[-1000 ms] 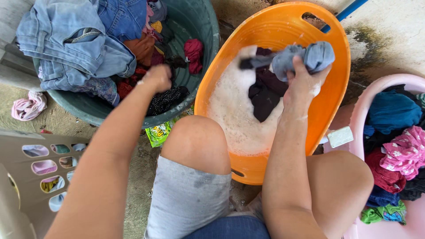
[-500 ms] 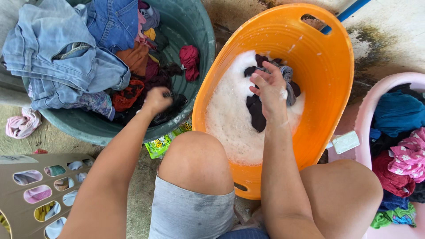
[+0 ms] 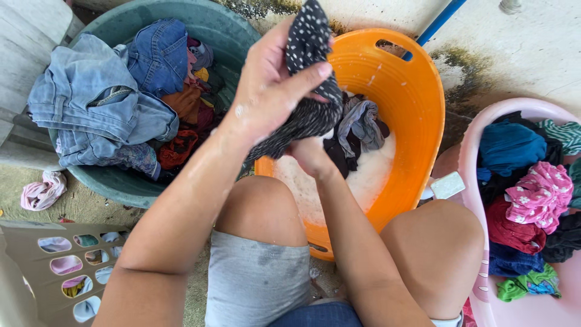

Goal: The person washes clothes by hand in a basin of soapy water, scrubbing different garments and adding more items from a pile.

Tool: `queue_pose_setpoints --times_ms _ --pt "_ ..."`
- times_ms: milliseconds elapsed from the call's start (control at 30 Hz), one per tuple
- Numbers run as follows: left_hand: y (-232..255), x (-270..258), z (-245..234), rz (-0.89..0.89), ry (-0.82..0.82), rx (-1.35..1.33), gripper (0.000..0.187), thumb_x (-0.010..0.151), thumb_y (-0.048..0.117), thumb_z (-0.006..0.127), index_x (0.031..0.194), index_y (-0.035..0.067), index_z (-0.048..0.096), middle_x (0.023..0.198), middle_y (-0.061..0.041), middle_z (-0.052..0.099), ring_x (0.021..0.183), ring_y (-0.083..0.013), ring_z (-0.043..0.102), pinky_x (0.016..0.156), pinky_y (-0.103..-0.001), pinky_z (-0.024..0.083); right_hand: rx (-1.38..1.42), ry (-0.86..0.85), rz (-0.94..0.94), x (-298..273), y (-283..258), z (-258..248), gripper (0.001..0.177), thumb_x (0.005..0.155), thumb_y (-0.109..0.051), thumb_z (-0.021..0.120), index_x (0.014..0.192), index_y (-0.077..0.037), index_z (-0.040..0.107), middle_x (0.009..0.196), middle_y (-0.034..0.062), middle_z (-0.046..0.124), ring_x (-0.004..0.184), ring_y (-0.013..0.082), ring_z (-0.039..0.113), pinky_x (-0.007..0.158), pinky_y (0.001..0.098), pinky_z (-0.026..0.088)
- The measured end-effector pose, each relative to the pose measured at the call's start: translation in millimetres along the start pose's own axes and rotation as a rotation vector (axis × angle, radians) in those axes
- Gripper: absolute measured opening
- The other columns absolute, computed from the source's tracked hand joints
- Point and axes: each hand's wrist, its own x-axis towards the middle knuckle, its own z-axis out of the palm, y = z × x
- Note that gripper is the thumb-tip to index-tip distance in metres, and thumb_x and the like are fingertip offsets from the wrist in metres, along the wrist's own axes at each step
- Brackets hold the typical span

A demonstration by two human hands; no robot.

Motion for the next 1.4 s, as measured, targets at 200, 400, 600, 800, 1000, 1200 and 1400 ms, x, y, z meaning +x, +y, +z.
queue_pose_setpoints --times_ms 200,400,600,800,1000,1200,1400 --pt "-88 -22 -108 -0.512 0.082 0.571 0.043 0.086 0.008 0.081 0.125 0.0 0.065 0.1 -0.011 0.073 0.086 -0.015 0.066 0.072 -0.032 0.055 0.896 0.434 -0.169 -4 -65 -57 0.049 0.105 -0.029 0.028 0.14 -0.005 0.052 0.14 0.0139 0.06 0.125 0.0308 0.061 0.11 0.055 0.046" --pt "-164 -97 -202 -0.765 0.129 1.423 0.073 0.075 0.022 0.089 0.139 0.011 0.056 0.133 -0.026 0.056 0.12 -0.0425 0.058 0.1 -0.048 0.05 0.676 0.881 -0.605 -10 -58 -121 0.039 0.1 -0.02 0.047 0.136 -0.006 0.051 0.135 0.0184 0.061 0.12 0.0375 0.064 0.099 0.056 0.057" --pt "-194 -137 -224 -1.327 -0.213 1.492 0.109 0.074 0.017 0.091 0.159 0.032 0.025 0.154 -0.021 0.032 0.132 -0.0435 0.05 0.105 -0.049 0.05 0.663 0.965 -0.012 8 -5 -117 0.042 0.095 -0.013 0.056 0.136 -0.015 0.044 0.116 0.0144 0.058 0.097 0.0329 0.066 0.081 0.0468 0.059" --pt "-195 -152 -234 -1.335 0.028 1.348 0.058 0.078 0.024 0.084 0.124 -0.001 0.06 0.109 -0.022 0.068 0.1 -0.0346 0.068 0.084 -0.043 0.056 0.407 0.58 0.018 10 -5 -77 0.034 0.1 -0.013 0.056 0.133 -0.005 0.055 0.116 0.014 0.068 0.101 0.0286 0.072 0.082 0.0378 0.056" --pt "-169 -133 -217 -0.976 0.516 0.521 0.02 0.078 0.018 0.07 0.089 0.001 0.07 0.077 -0.01 0.068 0.057 -0.0194 0.058 0.047 -0.034 0.042 0.238 0.332 0.035 8 -26 -43 0.037 0.103 -0.022 0.061 0.134 -0.003 0.056 0.117 0.017 0.07 0.104 0.0276 0.069 0.085 0.0374 0.056" --pt "-70 -67 -111 -0.639 0.057 0.217 0.032 0.088 0.018 0.071 0.118 0.006 0.069 0.097 -0.001 0.075 0.077 -0.0092 0.072 0.063 -0.025 0.059 0.62 0.026 0.166 -8 -55 9 0.052 0.093 -0.05 0.053 0.136 -0.022 0.051 0.123 0.0052 0.071 0.107 0.0234 0.071 0.088 0.0446 0.059" --pt "-86 -49 -123 -0.592 0.109 0.331 0.034 0.09 0.017 0.076 0.119 0.002 0.069 0.097 -0.006 0.075 0.074 -0.0135 0.072 0.063 -0.028 0.06 0.876 0.045 -0.206 -7 -39 -70 0.046 0.115 -0.031 0.051 0.142 0.006 0.05 0.134 0.0199 0.061 0.118 0.029 0.061 0.103 0.0401 0.052"
